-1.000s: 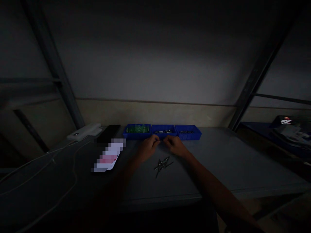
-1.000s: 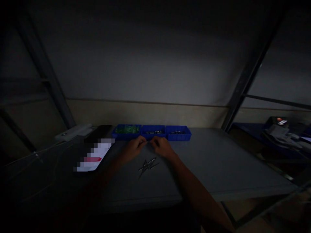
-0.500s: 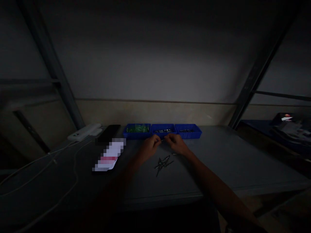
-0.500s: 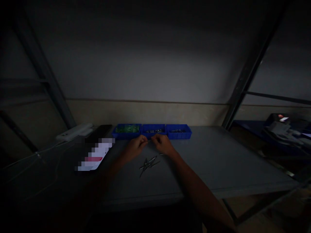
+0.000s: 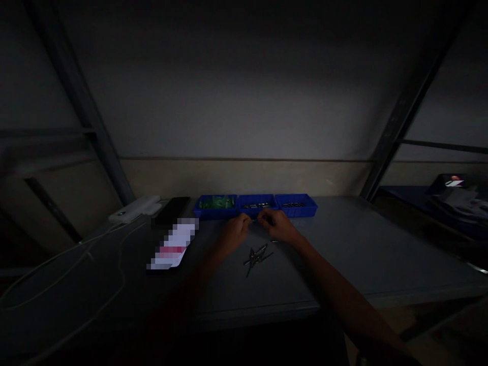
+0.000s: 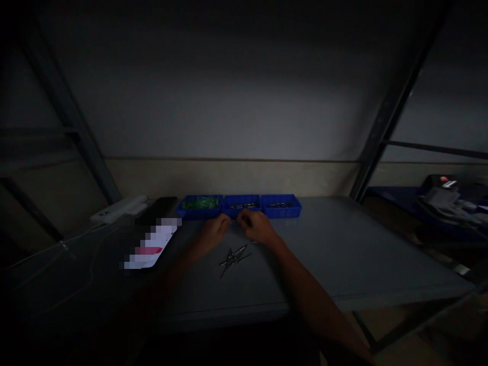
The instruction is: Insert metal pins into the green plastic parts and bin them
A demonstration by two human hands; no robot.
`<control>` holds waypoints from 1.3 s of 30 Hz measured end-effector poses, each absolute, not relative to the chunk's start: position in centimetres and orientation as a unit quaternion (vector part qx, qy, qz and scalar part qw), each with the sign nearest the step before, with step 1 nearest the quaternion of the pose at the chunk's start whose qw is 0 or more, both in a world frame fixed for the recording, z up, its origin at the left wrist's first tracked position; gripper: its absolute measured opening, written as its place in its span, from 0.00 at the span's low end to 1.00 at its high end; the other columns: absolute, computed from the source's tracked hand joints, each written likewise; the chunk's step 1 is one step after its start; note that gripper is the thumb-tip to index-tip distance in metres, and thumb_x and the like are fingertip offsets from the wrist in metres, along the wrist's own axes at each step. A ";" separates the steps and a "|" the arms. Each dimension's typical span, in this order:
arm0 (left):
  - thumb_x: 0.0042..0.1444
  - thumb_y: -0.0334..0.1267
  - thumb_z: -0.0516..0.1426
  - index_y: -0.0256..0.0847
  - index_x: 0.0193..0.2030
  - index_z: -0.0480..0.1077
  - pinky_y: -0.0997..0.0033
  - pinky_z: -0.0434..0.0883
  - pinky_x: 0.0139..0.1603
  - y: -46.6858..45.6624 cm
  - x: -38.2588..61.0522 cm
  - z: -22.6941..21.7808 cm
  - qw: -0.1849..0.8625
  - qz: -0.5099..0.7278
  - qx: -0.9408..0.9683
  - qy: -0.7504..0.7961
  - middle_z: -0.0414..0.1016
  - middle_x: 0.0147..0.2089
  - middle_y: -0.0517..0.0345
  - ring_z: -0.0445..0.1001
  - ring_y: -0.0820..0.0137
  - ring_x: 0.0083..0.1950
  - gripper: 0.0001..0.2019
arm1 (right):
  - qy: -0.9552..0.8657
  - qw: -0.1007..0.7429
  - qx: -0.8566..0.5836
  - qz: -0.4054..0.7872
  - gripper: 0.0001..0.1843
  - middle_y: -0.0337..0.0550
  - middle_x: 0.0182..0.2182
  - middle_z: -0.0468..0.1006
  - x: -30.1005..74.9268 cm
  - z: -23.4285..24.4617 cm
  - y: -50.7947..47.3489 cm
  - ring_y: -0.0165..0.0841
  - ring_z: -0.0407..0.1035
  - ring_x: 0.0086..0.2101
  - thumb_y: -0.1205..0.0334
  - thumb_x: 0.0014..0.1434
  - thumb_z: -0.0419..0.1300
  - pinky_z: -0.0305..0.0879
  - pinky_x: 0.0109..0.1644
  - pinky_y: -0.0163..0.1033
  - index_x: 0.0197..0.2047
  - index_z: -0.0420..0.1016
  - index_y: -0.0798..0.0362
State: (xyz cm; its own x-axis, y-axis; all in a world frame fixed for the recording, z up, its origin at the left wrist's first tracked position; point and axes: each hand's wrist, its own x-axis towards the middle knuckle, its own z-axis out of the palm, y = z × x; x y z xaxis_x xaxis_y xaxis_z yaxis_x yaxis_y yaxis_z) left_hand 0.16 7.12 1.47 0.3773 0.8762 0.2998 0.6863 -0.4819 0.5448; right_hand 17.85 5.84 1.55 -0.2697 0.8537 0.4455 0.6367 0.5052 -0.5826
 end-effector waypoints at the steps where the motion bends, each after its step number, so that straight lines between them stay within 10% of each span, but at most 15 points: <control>1: 0.62 0.35 0.45 0.40 0.37 0.69 0.73 0.65 0.38 7.1 0.2 1.5 0.171 0.285 0.812 0.480 0.75 0.31 0.57 0.74 0.70 0.34 0.12 | -0.785 0.370 -0.478 0.138 0.06 0.36 0.22 0.70 17.9 1.5 5.9 0.26 0.60 0.23 0.65 0.57 0.55 0.52 0.29 0.32 0.34 0.73 0.54; 19: 0.50 0.35 0.58 0.44 0.32 0.74 0.66 0.66 0.45 4.5 5.9 1.2 0.130 0.140 0.900 0.392 0.76 0.39 0.53 0.74 0.62 0.43 0.04 | -0.477 0.402 -0.782 -0.011 0.18 0.54 0.35 0.78 25.7 0.5 8.8 0.39 0.73 0.35 0.53 0.62 0.51 0.61 0.39 0.39 0.44 0.75 0.57; 39: 0.59 0.42 0.48 0.39 0.26 0.69 0.74 0.61 0.32 8.2 1.6 0.8 0.193 0.307 0.773 0.521 0.73 0.25 0.57 0.70 0.71 0.31 0.16 | -0.771 0.362 -0.490 0.184 0.07 0.34 0.21 0.68 18.9 0.8 6.5 0.25 0.60 0.23 0.65 0.53 0.58 0.53 0.29 0.31 0.35 0.76 0.55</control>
State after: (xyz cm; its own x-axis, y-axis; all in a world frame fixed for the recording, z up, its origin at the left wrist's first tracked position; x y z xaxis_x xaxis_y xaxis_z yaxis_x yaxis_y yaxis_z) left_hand 1.60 8.21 0.76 0.2697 0.9231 0.2740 0.6868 -0.3839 0.6172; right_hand 18.93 6.54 0.77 -0.2581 0.8891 0.3780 0.6228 0.4522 -0.6384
